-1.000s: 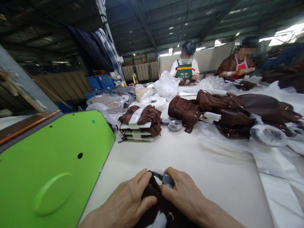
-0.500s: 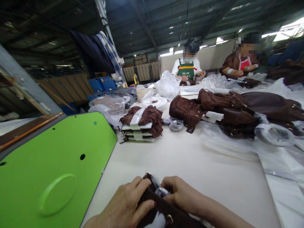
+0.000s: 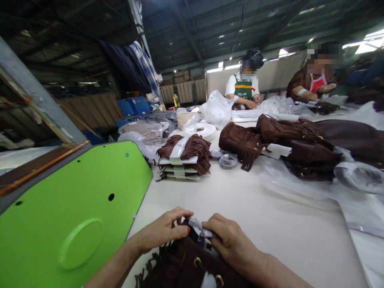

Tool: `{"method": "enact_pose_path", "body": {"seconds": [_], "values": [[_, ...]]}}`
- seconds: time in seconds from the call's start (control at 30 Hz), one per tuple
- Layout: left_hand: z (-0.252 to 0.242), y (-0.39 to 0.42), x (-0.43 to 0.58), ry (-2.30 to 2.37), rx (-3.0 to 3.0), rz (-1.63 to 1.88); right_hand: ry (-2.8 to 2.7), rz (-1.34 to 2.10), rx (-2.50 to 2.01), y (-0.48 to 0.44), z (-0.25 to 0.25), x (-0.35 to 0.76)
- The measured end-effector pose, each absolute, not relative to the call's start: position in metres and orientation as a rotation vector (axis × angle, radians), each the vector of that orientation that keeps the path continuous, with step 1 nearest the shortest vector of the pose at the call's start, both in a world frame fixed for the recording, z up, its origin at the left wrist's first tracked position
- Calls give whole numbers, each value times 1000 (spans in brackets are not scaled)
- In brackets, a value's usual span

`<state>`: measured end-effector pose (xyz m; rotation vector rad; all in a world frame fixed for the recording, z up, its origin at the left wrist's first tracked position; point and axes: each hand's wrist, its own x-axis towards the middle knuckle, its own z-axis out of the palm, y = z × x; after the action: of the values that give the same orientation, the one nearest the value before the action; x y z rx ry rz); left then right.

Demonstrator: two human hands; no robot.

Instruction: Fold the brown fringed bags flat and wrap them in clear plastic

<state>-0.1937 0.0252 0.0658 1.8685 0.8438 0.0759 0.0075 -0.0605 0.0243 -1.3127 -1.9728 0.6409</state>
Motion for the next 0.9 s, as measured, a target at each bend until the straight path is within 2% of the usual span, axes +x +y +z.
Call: {"method": "enact_pose_path", "body": {"seconds": [0.13,0.27,0.37,0.57,0.63,0.73,0.9], "values": [[55,28,-193,714,1645,84,-1986,573,-1258,-57,24,11],[48,25,-199,699,1425,128,-1978,679,-1257,-61,25,7],[50,21,-199,781,1490,132,-1942,972,-1266,-64,30,6],[51,12,-190,1015,1574,213,-1513,1832,-997,-63,36,6],[48,10,-188,1061,1617,237,-1339,1954,-1003,-62,28,0],[48,9,-187,1004,1739,224,-1320,1842,-1045,-57,8,-13],[58,9,-188,657,2057,126,-1603,1559,-1128,-51,-16,-20]]}}
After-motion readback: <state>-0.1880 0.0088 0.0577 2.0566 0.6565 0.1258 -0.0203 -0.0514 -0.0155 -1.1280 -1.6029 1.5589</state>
